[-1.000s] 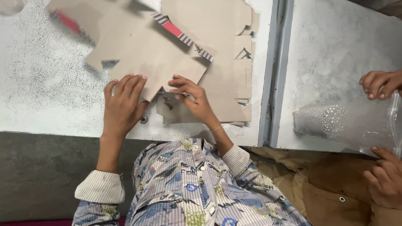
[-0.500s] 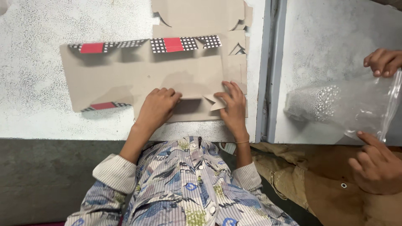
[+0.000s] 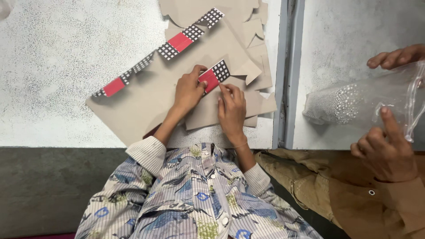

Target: The person assembles flat cardboard pieces into small boxes by folding along pre-cut lines and securing them with patterned tape. They handle multiple units sequentially on a white countertop, folding flaps and applying tape to form the box structure.

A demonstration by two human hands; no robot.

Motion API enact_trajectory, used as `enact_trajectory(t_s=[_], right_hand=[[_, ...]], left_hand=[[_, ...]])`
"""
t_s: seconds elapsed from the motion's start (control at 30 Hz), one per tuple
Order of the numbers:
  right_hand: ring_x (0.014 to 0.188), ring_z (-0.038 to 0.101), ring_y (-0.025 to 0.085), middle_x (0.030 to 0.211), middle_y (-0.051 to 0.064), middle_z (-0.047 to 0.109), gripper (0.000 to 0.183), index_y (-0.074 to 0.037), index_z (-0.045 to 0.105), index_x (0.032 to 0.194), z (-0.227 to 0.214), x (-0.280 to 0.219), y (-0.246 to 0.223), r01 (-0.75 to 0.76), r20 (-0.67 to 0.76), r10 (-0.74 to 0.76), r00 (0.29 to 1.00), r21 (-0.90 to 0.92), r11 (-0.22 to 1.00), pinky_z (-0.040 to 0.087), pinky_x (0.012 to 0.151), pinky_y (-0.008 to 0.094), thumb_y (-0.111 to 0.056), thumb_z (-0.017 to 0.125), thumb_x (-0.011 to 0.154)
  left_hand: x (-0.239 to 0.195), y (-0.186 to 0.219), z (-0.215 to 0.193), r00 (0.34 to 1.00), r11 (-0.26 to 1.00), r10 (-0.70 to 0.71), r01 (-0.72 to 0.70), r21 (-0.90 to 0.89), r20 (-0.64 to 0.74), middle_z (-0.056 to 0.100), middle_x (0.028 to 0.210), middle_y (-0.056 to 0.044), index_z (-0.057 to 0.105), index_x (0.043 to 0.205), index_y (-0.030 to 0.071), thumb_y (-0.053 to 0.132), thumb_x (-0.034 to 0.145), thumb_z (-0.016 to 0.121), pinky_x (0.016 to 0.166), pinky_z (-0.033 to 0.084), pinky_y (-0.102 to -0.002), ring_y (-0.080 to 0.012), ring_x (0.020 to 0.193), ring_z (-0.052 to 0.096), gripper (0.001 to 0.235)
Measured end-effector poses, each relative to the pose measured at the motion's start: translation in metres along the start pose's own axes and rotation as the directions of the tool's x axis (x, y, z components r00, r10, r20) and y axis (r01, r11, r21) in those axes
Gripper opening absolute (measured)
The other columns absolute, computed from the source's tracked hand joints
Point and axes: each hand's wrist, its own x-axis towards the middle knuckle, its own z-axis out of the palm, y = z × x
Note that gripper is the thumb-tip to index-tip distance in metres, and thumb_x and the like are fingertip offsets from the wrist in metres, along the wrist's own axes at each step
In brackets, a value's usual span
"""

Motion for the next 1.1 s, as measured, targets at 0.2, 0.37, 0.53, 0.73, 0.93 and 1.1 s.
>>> enact_trajectory(t_s=[0.2, 0.37, 0.53, 0.73, 0.93, 1.1], right_hand=[[0.116, 0.053, 0.029, 0.131, 0.011, 0.056, 0.049, -0.011, 0.061, 0.141, 0.010, 0.019, -0.002, 0.094, 0.087, -0.075, 0.993, -0.240, 0.966, 0.043, 0.092, 0.043, -0.010, 0.065, 0.093], [0.114, 0.053, 0.029, 0.128, 0.012, 0.056, 0.048, -0.010, 0.064, 0.140, 0.017, 0.016, 0.009, 0.044, 0.167, 0.006, 0.986, -0.296, 0.954, 0.043, 0.092, 0.043, -0.007, 0.065, 0.092], [0.096, 0.066, 0.026, 0.109, 0.011, 0.067, 0.021, -0.008, 0.071, 0.116, 0.017, 0.039, 0.033, -0.137, -0.084, 0.147, 0.986, 0.120, 0.983, 0.052, 0.084, 0.038, -0.008, 0.067, 0.095], [0.080, 0.070, 0.026, 0.094, 0.009, 0.071, 0.012, -0.006, 0.063, 0.093, 0.031, 0.063, 0.039, -0.401, -0.209, 0.414, 0.886, 0.100, 0.910, 0.053, 0.072, 0.040, -0.015, 0.072, 0.094], [0.094, 0.061, 0.032, 0.100, 0.012, 0.057, 0.015, -0.006, 0.060, 0.090, 0.036, 0.065, 0.031, -0.273, -0.294, 0.232, 0.927, -0.107, 0.956, 0.048, 0.075, 0.045, -0.012, 0.074, 0.090], [0.098, 0.058, 0.032, 0.102, 0.011, 0.054, 0.014, -0.004, 0.057, 0.091, 0.038, 0.071, 0.033, -0.246, -0.217, 0.205, 0.954, -0.183, 0.952, 0.047, 0.081, 0.046, -0.006, 0.071, 0.089]], left_hand=[[-0.004, 0.008, 0.001, 0.999, 0.978, 0.050, -0.052, 0.203, 0.014, 0.061, 0.134, -0.019, 0.050, 0.145, 0.011, 0.014, 0.092, 0.069, 0.094, 0.053, -0.046, -0.0345, 0.115, 0.063, 0.056], [0.012, -0.013, -0.014, 0.823, 0.636, 0.498, -0.562, 0.529, 0.274, 0.037, 0.162, -0.009, 0.052, 0.151, 0.021, 0.025, 0.094, 0.063, 0.116, 0.032, -0.056, -0.0293, 0.148, 0.034, 0.058], [0.031, -0.024, -0.021, 0.760, 0.590, 0.515, -0.649, 0.480, 0.396, 0.037, 0.164, -0.006, 0.057, 0.144, 0.021, 0.036, 0.104, 0.047, 0.119, 0.023, -0.058, -0.0262, 0.152, 0.028, 0.044], [0.047, -0.016, -0.022, 0.665, 0.486, 0.467, -0.743, 0.459, 0.583, 0.039, 0.167, -0.002, 0.062, 0.130, 0.011, 0.035, 0.109, 0.047, 0.129, 0.022, -0.054, -0.0209, 0.154, 0.032, 0.035], [0.061, -0.024, -0.026, 0.599, 0.488, 0.544, -0.796, 0.358, 0.588, 0.040, 0.163, -0.002, 0.053, 0.141, 0.011, 0.033, 0.097, 0.046, 0.121, 0.020, -0.055, -0.0234, 0.152, 0.030, 0.050], [0.060, -0.035, -0.026, 0.602, 0.507, 0.590, -0.795, 0.334, 0.538, 0.040, 0.163, -0.001, 0.048, 0.152, 0.016, 0.035, 0.100, 0.044, 0.122, 0.018, -0.056, -0.0237, 0.153, 0.030, 0.054]])
